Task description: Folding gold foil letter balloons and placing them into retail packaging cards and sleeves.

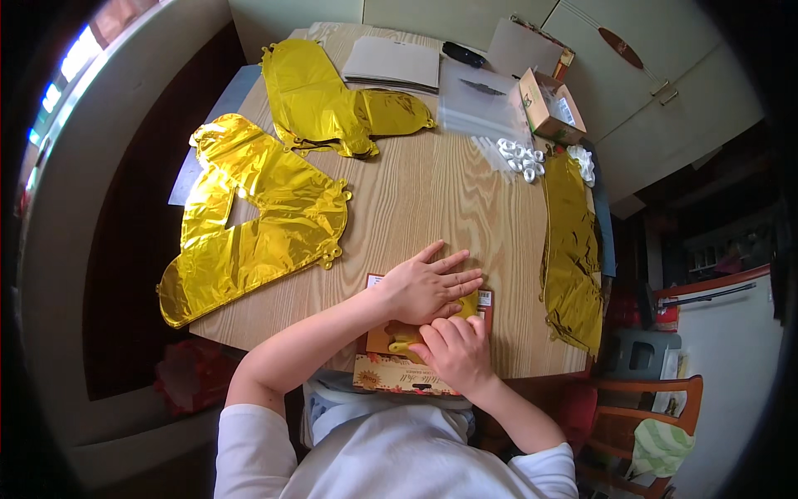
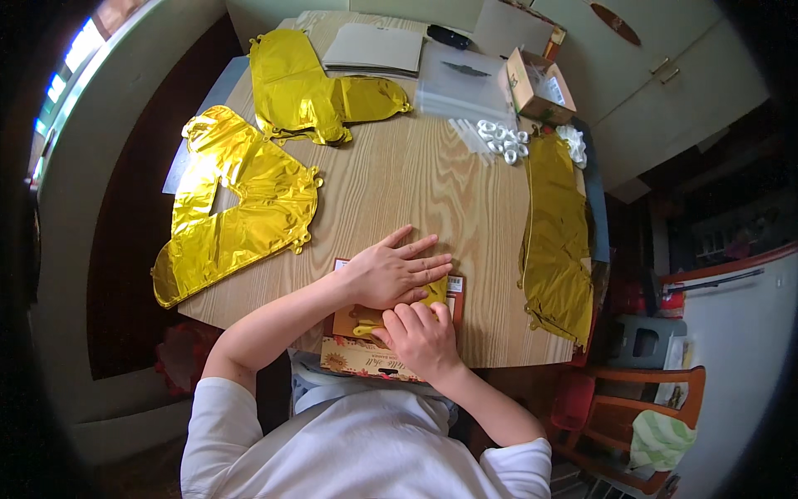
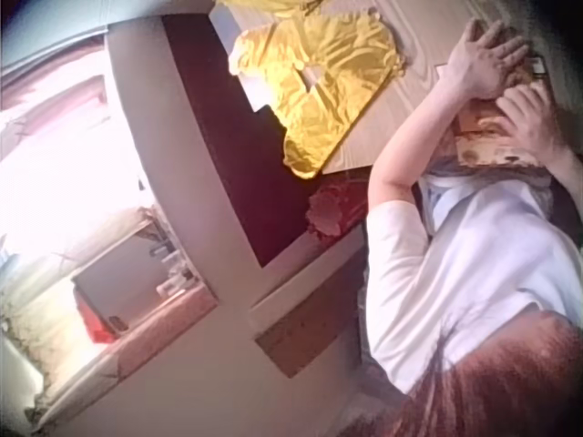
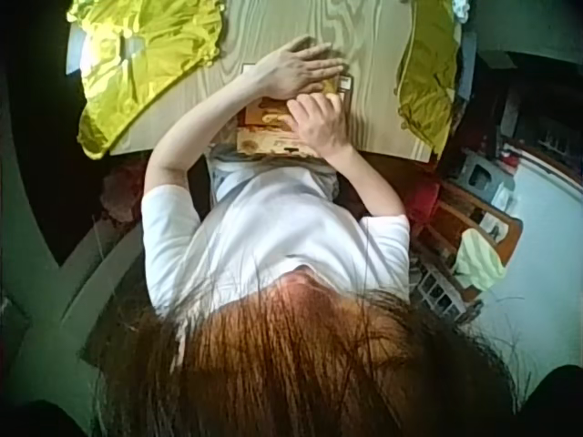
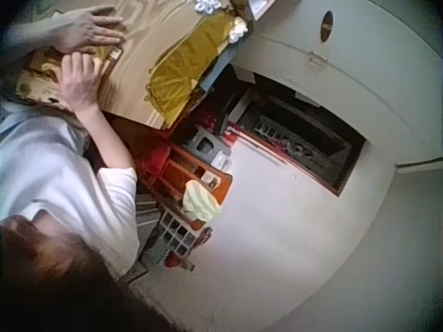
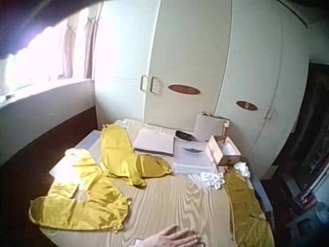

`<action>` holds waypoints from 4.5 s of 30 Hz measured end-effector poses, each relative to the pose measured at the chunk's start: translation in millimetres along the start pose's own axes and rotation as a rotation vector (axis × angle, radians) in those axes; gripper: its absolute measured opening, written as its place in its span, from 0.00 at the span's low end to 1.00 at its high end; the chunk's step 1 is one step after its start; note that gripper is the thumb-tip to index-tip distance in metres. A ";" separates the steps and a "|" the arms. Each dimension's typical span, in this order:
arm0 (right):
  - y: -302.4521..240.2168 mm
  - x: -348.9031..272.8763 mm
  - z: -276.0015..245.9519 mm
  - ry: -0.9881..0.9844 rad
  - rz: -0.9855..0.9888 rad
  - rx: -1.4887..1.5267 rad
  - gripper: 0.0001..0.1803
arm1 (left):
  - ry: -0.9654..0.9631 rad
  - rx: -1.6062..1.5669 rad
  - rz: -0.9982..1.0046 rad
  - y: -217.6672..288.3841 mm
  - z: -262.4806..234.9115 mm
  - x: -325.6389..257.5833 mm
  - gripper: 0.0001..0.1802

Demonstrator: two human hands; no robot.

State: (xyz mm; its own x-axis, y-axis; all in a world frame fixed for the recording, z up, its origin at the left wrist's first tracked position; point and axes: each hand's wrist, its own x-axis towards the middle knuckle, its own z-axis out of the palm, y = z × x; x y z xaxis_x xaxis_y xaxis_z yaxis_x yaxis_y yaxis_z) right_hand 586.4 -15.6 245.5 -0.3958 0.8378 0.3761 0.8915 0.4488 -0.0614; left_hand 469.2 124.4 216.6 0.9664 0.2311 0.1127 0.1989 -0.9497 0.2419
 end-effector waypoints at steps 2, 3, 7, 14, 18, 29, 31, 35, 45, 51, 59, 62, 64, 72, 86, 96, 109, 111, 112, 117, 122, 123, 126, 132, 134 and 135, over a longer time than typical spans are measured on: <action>-1.3 -1.5 1.6 0.006 0.019 0.007 0.17 | -0.003 -0.006 -0.002 0.2 -1.0 0.1 0.33; -2.5 -1.9 1.5 0.008 0.024 0.004 0.17 | -0.005 -0.010 -0.002 0.4 -1.4 0.1 0.33; -8.8 -2.8 -1.8 -0.014 0.057 0.025 0.21 | 0.007 -0.008 0.003 -0.1 -0.5 -0.2 0.33; -11.0 -0.7 -4.2 0.001 0.176 0.189 0.22 | -0.014 0.007 0.004 -0.5 0.6 0.6 0.34; -7.5 -3.3 0.3 0.002 0.203 0.197 0.22 | -0.012 -0.001 0.006 -0.6 0.5 0.6 0.34; -13.6 -3.4 1.2 0.027 0.240 0.149 0.21 | -0.010 0.001 0.006 0.0 -0.9 0.4 0.34; -14.3 -2.4 0.2 0.020 0.248 0.168 0.20 | -0.012 0.004 0.005 -0.1 -1.7 0.1 0.34; -13.7 -2.9 -0.9 0.021 0.248 0.161 0.20 | -0.003 0.004 0.008 0.3 -1.9 0.3 0.34; 13.5 -1.5 -8.0 0.042 -0.013 0.121 0.15 | 0.028 -0.012 0.005 0.0 -0.9 -0.4 0.34; 14.8 3.0 -9.8 0.041 0.063 0.190 0.09 | 0.022 -0.001 0.004 0.1 -0.2 0.0 0.33; 13.0 9.2 -9.8 0.071 0.038 0.112 0.02 | 0.018 -0.006 0.014 -1.0 -0.7 0.0 0.34; 12.2 12.5 -12.4 0.064 -0.004 0.103 0.01 | 0.015 -0.018 0.013 -0.9 -0.9 0.6 0.34; 10.6 13.6 -15.5 0.037 -0.044 0.060 0.02 | 0.012 -0.025 0.009 -0.9 -1.0 0.3 0.34; 6.0 10.9 -12.7 0.017 -0.037 0.051 0.08 | 0.019 -0.011 0.014 -1.7 2.8 1.2 0.35; 7.6 3.3 -5.1 0.054 0.070 0.106 0.04 | 0.015 -0.019 0.007 -0.8 1.0 1.1 0.34; 8.0 4.5 -8.7 0.047 -0.160 -0.058 0.06 | 0.011 -0.046 0.006 0.0 -2.7 1.2 0.35; -3.1 -23.5 -9.7 0.018 -0.074 0.007 0.14 | 0.042 -0.029 0.011 -0.8 -0.6 0.6 0.36; -6.3 -31.2 -9.9 -0.004 -0.068 0.028 0.16 | 0.037 -0.019 0.021 -0.6 -4.0 0.3 0.37; -8.1 -34.7 -9.5 -0.009 -0.059 0.045 0.18 | 0.033 -0.017 0.021 -0.3 -4.2 0.4 0.38; -18.3 -38.9 -28.9 -0.116 -0.052 0.143 0.30 | 0.039 0.003 0.023 0.3 -2.4 -0.6 0.37; -19.0 -54.5 -20.1 -0.019 -0.109 0.170 0.22 | 0.039 0.022 0.031 2.3 -2.6 0.7 0.35; -19.9 -55.2 -19.3 -0.004 -0.100 0.185 0.21 | 0.038 0.029 0.036 2.7 -3.5 0.5 0.34; -20.6 -54.3 -19.2 0.012 -0.069 0.159 0.15 | 0.034 0.037 0.040 4.4 -5.3 -1.1 0.33; -20.2 -53.6 -15.2 0.081 -0.112 0.053 0.12 | -0.016 -0.011 0.080 11.3 -4.6 -3.9 0.32; -21.6 -53.8 -12.5 0.079 -0.097 0.044 0.12 | -0.024 -0.008 0.104 16.0 -5.0 -7.3 0.33; -22.2 -53.7 -12.2 0.077 -0.090 0.039 0.12 | -0.034 0.004 0.114 17.3 -5.1 -9.2 0.32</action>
State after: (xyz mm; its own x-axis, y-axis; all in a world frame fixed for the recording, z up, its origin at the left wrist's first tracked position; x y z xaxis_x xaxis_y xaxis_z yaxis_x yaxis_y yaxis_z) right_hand 590.6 -74.4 238.0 -0.4548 0.7675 0.4519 0.8432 0.5344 -0.0591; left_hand 463.0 107.0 224.6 0.9877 0.1142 0.1064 0.0879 -0.9703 0.2256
